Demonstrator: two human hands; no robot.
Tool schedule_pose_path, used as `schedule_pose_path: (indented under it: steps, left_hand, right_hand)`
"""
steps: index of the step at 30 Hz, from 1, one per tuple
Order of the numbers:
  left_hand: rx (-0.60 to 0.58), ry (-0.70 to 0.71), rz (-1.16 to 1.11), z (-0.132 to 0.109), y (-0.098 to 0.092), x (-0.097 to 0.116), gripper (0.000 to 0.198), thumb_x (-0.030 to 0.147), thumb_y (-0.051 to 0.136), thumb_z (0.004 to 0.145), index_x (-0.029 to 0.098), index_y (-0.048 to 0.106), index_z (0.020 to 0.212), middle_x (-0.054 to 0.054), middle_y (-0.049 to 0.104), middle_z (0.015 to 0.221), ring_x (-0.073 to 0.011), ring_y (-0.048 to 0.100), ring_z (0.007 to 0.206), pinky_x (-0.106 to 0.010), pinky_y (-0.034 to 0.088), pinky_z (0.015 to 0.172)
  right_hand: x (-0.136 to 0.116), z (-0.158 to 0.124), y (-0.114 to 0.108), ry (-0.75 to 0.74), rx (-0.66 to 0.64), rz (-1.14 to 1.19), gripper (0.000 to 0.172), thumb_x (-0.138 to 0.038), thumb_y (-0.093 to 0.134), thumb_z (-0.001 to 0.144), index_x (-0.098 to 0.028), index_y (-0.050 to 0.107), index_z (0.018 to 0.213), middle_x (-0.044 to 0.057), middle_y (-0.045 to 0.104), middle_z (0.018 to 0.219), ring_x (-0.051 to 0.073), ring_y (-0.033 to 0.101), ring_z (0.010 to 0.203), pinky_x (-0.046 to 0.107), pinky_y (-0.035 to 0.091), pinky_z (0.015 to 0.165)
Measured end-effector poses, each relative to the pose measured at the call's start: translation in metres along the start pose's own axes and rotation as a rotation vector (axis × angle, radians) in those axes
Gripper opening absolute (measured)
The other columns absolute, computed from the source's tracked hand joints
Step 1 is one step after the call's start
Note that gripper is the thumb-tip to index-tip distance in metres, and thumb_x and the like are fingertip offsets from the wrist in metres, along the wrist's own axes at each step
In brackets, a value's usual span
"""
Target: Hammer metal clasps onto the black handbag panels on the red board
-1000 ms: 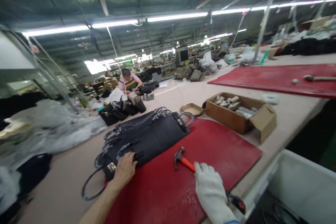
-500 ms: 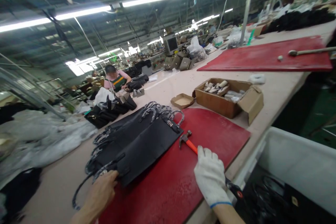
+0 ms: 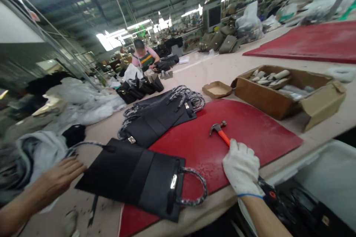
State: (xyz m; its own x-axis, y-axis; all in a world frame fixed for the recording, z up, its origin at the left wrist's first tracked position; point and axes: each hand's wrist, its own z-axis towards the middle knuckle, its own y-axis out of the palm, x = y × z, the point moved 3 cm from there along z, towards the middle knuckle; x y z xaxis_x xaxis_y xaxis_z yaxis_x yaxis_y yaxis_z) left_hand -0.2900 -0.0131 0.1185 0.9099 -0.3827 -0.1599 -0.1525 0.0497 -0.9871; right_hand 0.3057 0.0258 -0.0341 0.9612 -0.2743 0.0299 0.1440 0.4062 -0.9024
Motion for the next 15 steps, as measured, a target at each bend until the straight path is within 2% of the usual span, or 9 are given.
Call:
schedule_pose_path:
  steps: [3,5,7,9,12,15]
  left_hand:
    - [-0.010,0.115,0.027,0.061,-0.021,0.027,0.038,0.005,0.039,0.089,0.021,0.074,0.092,-0.011,0.071,0.094,-0.0267,0.065,0.101,-0.053,0.038,0.122]
    - [0.077,0.146,0.084,0.112,-0.035,0.043,0.037,0.004,0.038,0.091,0.017,0.072,0.089,-0.014,0.069,0.097,-0.0291,0.062,0.112,-0.057,0.033,0.124]
    - [0.173,0.109,0.148,0.160,-0.043,0.055,0.035,0.000,0.038,0.087,0.009,0.072,0.092,-0.020,0.067,0.115,-0.0322,0.056,0.129,-0.058,0.028,0.126]
    - [0.248,0.061,0.143,0.198,-0.043,0.066,0.036,-0.001,0.039,0.086,0.002,0.071,0.101,-0.025,0.056,0.141,-0.0340,0.042,0.146,-0.058,0.023,0.128]
    - [0.264,-0.014,0.075,0.227,-0.026,0.087,0.039,-0.003,0.044,0.084,0.002,0.069,0.113,-0.023,0.044,0.157,-0.0341,0.031,0.154,-0.059,0.022,0.128]
    - [0.214,-0.030,-0.002,0.216,0.009,0.119,0.041,-0.002,0.052,0.083,0.007,0.070,0.118,-0.022,0.048,0.154,-0.0344,0.036,0.151,-0.060,0.025,0.127]
  right_hand:
    - [-0.002,0.001,-0.003,0.001,0.023,-0.002,0.030,-0.020,0.049,0.103,-0.010,0.061,0.128,0.014,0.059,0.099,0.032,0.055,0.085,0.037,0.029,0.061]
    - [-0.003,0.002,-0.006,-0.007,0.037,0.000,0.031,-0.021,0.047,0.103,-0.010,0.062,0.128,0.015,0.059,0.099,0.033,0.055,0.083,0.037,0.028,0.060]
    - [-0.005,0.003,-0.009,-0.016,0.040,0.010,0.032,-0.023,0.046,0.103,-0.010,0.063,0.127,0.016,0.060,0.098,0.033,0.056,0.082,0.037,0.028,0.059]
    - [-0.006,0.004,-0.011,-0.027,0.032,0.021,0.033,-0.023,0.046,0.103,-0.009,0.064,0.126,0.017,0.060,0.097,0.034,0.056,0.080,0.037,0.028,0.058]
    - [-0.007,0.005,-0.013,-0.043,0.016,0.022,0.034,-0.024,0.045,0.101,-0.008,0.065,0.125,0.018,0.060,0.095,0.034,0.056,0.079,0.037,0.029,0.058]
    - [-0.006,0.004,-0.012,-0.038,0.015,0.012,0.033,-0.025,0.047,0.101,-0.009,0.064,0.125,0.017,0.061,0.095,0.033,0.056,0.080,0.037,0.029,0.059]
